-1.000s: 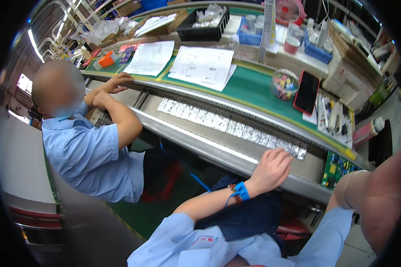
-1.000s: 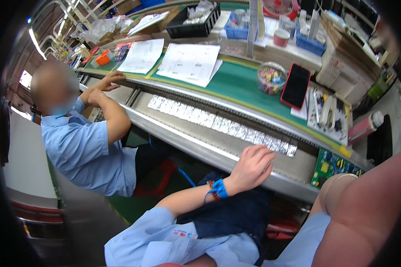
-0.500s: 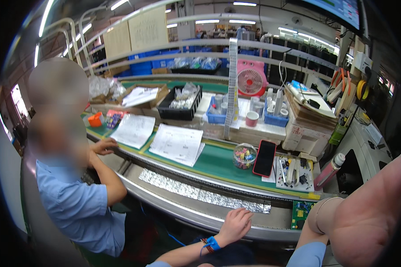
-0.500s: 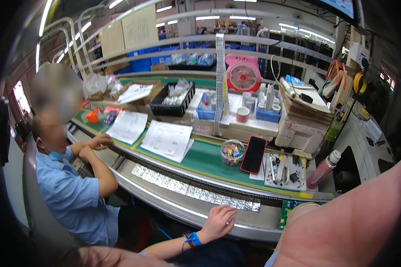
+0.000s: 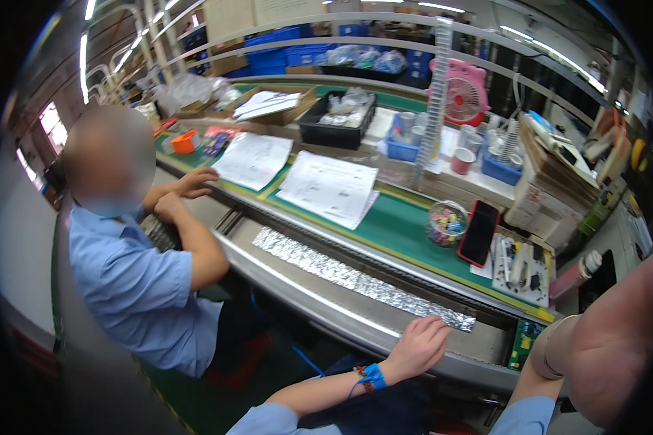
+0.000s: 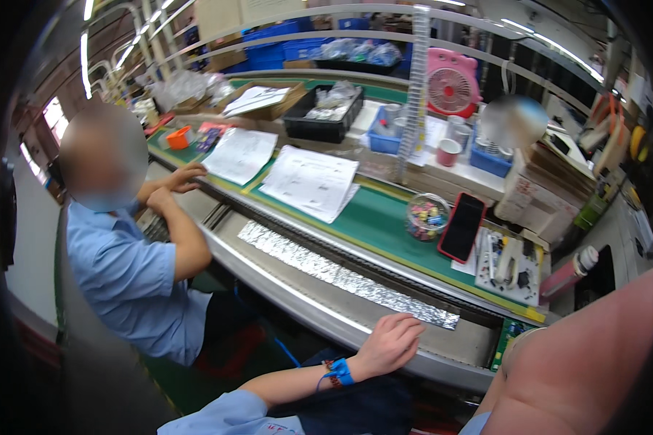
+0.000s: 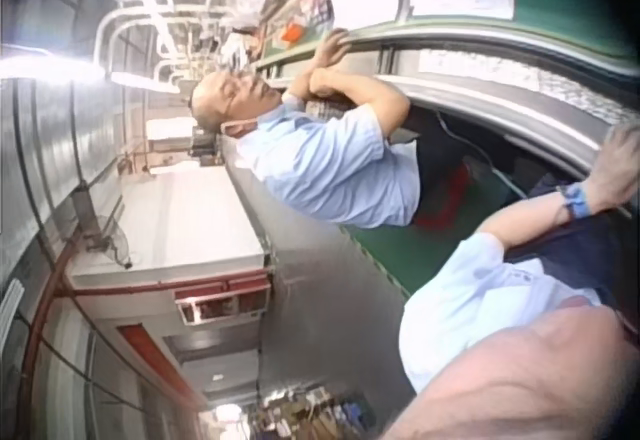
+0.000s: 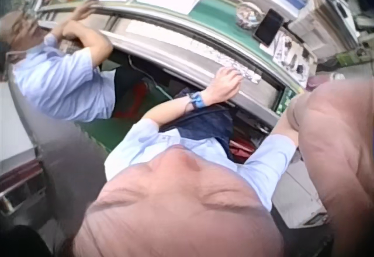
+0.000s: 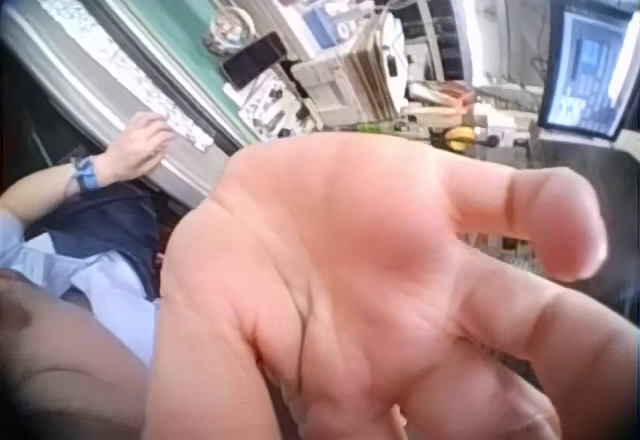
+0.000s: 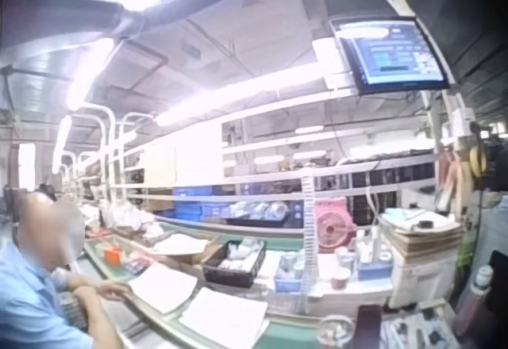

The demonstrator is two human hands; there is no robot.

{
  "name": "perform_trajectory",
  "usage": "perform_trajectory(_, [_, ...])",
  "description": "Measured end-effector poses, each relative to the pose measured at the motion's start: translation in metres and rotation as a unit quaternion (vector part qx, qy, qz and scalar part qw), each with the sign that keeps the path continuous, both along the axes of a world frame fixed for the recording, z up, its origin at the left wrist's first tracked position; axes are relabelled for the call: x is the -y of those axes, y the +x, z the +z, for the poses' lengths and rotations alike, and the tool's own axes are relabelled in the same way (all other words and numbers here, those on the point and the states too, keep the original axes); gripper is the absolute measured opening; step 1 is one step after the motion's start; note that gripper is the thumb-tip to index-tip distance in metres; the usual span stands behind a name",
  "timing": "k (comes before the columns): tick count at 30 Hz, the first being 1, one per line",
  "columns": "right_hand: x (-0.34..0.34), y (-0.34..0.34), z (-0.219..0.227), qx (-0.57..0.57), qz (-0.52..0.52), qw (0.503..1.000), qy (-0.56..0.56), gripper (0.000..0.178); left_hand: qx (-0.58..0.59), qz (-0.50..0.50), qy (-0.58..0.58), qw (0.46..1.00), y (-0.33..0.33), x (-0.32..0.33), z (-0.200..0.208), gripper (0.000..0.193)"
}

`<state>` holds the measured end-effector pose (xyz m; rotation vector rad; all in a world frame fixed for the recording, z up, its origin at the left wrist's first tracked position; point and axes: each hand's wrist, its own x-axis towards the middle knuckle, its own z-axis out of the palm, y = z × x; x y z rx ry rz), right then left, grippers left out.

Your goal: The person attaches wires and components to circuit boards along a conveyor track by hand, then pushes the assembled boards along the track.

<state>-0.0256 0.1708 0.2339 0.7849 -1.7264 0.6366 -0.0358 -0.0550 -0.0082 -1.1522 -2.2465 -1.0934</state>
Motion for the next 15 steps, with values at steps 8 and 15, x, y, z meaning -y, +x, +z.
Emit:
perform_trajectory(8, [-0.088,0.002,-0.048,0.069,0.112,0.991,-0.015,0.057,-0.005,-0.02,0.036,0.999,0.009,-0.007,0.002,0.031])
perform_trajectory(15, [0.109,0.012,0.023,0.085,0.036,0.995,-0.032,0.053,0.009,-0.027,0.028,0.999,0.013,0.003,0.011,0.03])
